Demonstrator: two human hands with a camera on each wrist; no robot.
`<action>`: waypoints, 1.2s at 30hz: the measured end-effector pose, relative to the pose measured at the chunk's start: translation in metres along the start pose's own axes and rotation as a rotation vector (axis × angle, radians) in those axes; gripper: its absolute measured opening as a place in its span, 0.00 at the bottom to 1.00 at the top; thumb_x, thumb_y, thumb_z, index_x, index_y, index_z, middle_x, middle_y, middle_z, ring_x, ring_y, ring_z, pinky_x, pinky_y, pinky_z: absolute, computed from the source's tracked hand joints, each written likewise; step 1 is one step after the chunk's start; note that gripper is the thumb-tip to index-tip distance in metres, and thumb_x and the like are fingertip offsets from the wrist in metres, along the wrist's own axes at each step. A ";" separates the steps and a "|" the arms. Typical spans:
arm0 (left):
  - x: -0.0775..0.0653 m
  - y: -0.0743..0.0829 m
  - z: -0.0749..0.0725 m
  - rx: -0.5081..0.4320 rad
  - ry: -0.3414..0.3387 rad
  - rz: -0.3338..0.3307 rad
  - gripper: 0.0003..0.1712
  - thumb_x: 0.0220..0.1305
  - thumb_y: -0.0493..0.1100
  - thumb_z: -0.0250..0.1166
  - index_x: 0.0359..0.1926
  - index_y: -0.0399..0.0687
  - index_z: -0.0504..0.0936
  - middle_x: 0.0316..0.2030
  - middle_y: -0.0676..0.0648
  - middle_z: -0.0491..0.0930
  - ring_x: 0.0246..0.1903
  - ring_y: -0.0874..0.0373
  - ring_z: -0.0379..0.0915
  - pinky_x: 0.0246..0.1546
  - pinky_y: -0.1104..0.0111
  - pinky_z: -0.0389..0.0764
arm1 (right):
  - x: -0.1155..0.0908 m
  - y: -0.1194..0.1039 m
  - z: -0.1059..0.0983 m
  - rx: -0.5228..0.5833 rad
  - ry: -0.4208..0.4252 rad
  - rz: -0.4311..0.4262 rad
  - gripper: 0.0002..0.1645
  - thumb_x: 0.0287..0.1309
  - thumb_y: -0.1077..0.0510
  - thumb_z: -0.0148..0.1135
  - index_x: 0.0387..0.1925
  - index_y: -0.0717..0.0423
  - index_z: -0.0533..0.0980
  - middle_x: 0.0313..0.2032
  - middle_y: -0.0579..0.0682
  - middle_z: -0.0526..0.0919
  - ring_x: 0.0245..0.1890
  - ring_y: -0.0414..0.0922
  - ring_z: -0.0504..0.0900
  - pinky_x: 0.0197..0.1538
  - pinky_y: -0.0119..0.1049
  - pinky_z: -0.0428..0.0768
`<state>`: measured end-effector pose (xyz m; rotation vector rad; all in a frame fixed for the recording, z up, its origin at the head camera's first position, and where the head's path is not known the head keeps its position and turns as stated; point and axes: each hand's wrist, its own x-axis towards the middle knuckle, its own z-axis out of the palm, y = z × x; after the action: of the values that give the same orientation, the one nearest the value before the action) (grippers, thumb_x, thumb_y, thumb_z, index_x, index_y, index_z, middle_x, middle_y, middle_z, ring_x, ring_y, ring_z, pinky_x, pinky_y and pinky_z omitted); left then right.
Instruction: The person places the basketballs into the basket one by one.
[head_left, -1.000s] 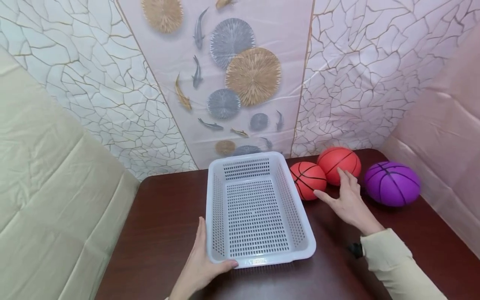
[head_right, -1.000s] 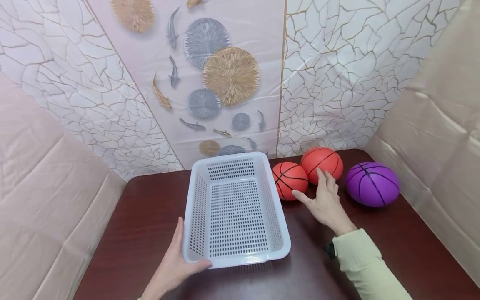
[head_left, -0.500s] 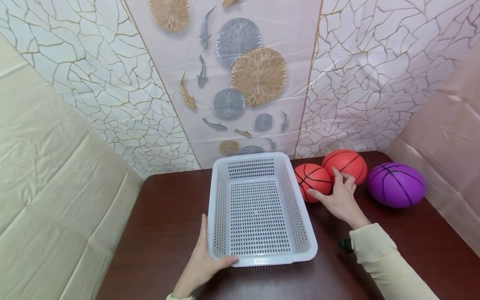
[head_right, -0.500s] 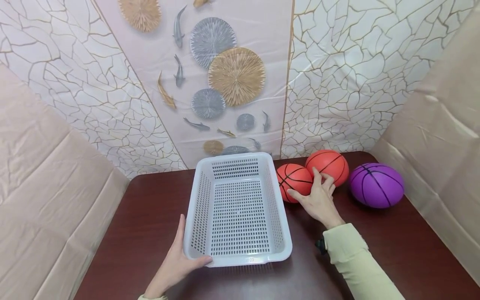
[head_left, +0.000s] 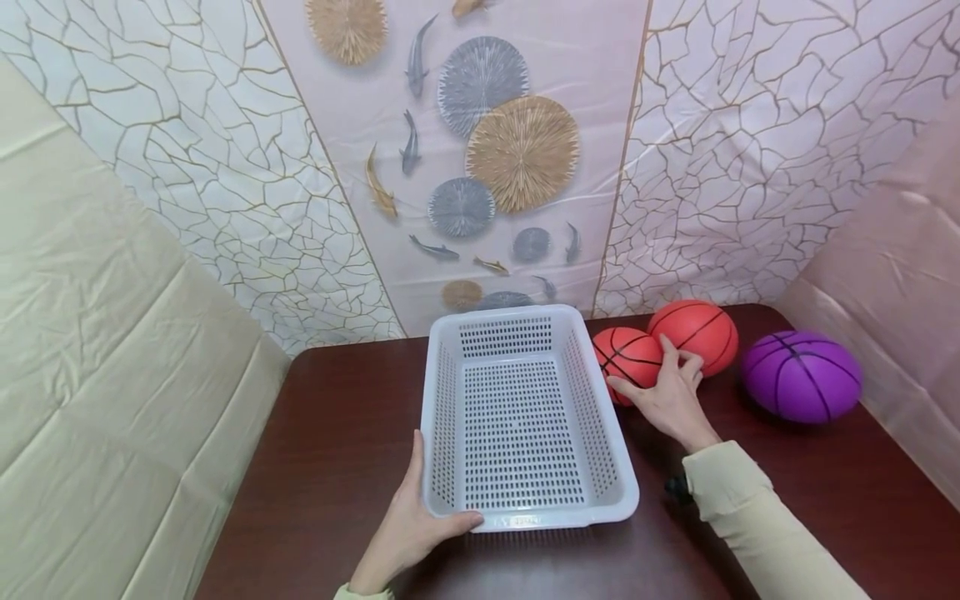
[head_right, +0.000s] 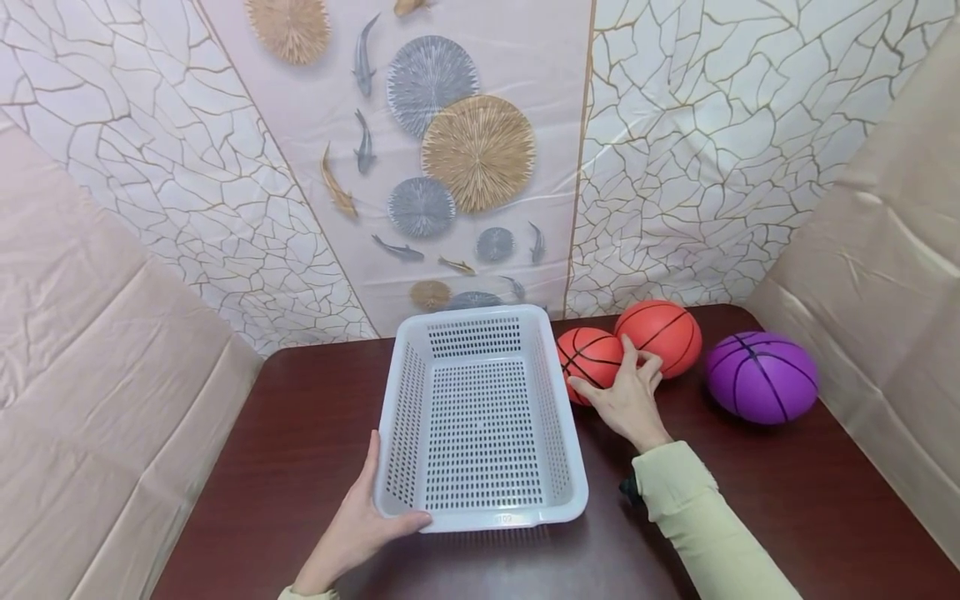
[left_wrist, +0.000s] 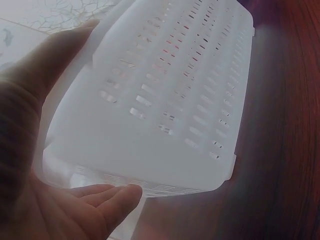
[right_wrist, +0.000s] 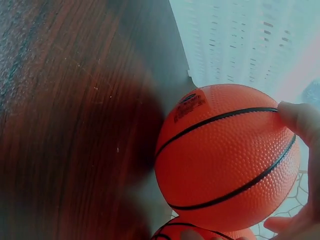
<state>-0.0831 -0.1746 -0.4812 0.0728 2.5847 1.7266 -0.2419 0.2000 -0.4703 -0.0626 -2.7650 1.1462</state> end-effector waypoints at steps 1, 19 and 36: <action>0.000 0.000 0.000 0.003 -0.001 -0.001 0.80 0.37 0.55 0.83 0.77 0.61 0.31 0.74 0.44 0.48 0.62 0.49 0.65 0.59 0.67 0.66 | 0.001 0.000 0.001 0.003 -0.002 0.000 0.73 0.45 0.31 0.71 0.76 0.59 0.40 0.63 0.73 0.43 0.61 0.73 0.44 0.56 0.71 0.57; 0.001 0.001 0.002 0.039 0.005 -0.011 0.81 0.35 0.59 0.82 0.77 0.60 0.30 0.75 0.43 0.46 0.66 0.49 0.57 0.64 0.51 0.59 | 0.005 0.004 0.010 -0.028 0.076 -0.103 0.65 0.42 0.49 0.79 0.74 0.59 0.49 0.61 0.69 0.50 0.60 0.67 0.48 0.55 0.66 0.63; -0.002 0.003 0.002 0.096 0.011 -0.048 0.80 0.36 0.62 0.81 0.77 0.58 0.30 0.75 0.39 0.43 0.70 0.41 0.49 0.64 0.45 0.57 | 0.006 -0.006 -0.012 0.163 0.294 -0.003 0.64 0.43 0.40 0.76 0.75 0.44 0.49 0.63 0.60 0.49 0.66 0.60 0.49 0.60 0.63 0.64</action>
<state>-0.0814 -0.1718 -0.4792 0.0038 2.6530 1.5924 -0.2455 0.2051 -0.4570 -0.1917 -2.4089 1.2459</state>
